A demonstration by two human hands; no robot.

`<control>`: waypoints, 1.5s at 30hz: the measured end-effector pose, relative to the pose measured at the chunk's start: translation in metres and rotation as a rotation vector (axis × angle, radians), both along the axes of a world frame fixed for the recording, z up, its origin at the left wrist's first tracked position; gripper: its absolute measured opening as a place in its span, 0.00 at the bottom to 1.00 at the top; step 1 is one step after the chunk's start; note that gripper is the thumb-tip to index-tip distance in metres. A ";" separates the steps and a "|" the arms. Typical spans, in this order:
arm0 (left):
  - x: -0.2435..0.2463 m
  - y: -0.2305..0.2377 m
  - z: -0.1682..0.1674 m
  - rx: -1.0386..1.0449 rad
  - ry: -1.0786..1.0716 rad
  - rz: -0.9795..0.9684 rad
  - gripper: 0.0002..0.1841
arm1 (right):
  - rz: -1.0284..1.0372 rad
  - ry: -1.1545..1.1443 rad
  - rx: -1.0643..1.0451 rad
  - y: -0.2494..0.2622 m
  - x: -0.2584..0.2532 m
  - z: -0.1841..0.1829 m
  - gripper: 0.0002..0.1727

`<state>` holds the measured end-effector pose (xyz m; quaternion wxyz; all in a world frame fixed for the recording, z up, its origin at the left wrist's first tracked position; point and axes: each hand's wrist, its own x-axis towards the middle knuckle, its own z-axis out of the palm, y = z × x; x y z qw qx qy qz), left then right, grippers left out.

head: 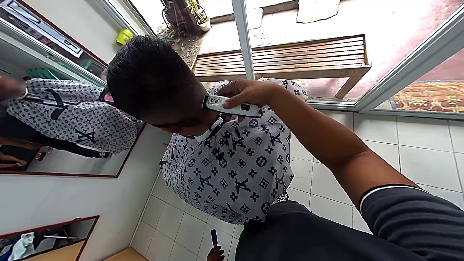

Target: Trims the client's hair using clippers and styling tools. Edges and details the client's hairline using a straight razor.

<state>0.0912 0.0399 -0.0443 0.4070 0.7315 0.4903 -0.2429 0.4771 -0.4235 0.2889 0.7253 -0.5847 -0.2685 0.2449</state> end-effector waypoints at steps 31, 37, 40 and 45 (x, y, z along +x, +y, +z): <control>0.019 0.032 -0.028 -0.102 0.003 -0.118 0.27 | -0.437 0.242 -0.184 0.081 -0.087 -0.014 0.25; 0.022 0.037 -0.029 -0.123 -0.007 -0.109 0.27 | -0.505 0.016 -0.197 0.090 -0.094 -0.010 0.31; 0.023 0.040 -0.033 -0.132 -0.013 -0.097 0.26 | -0.500 0.237 -0.156 0.093 -0.091 -0.014 0.27; 0.019 0.037 -0.040 -0.157 -0.012 -0.097 0.28 | -0.528 0.115 -0.093 0.099 -0.098 -0.010 0.29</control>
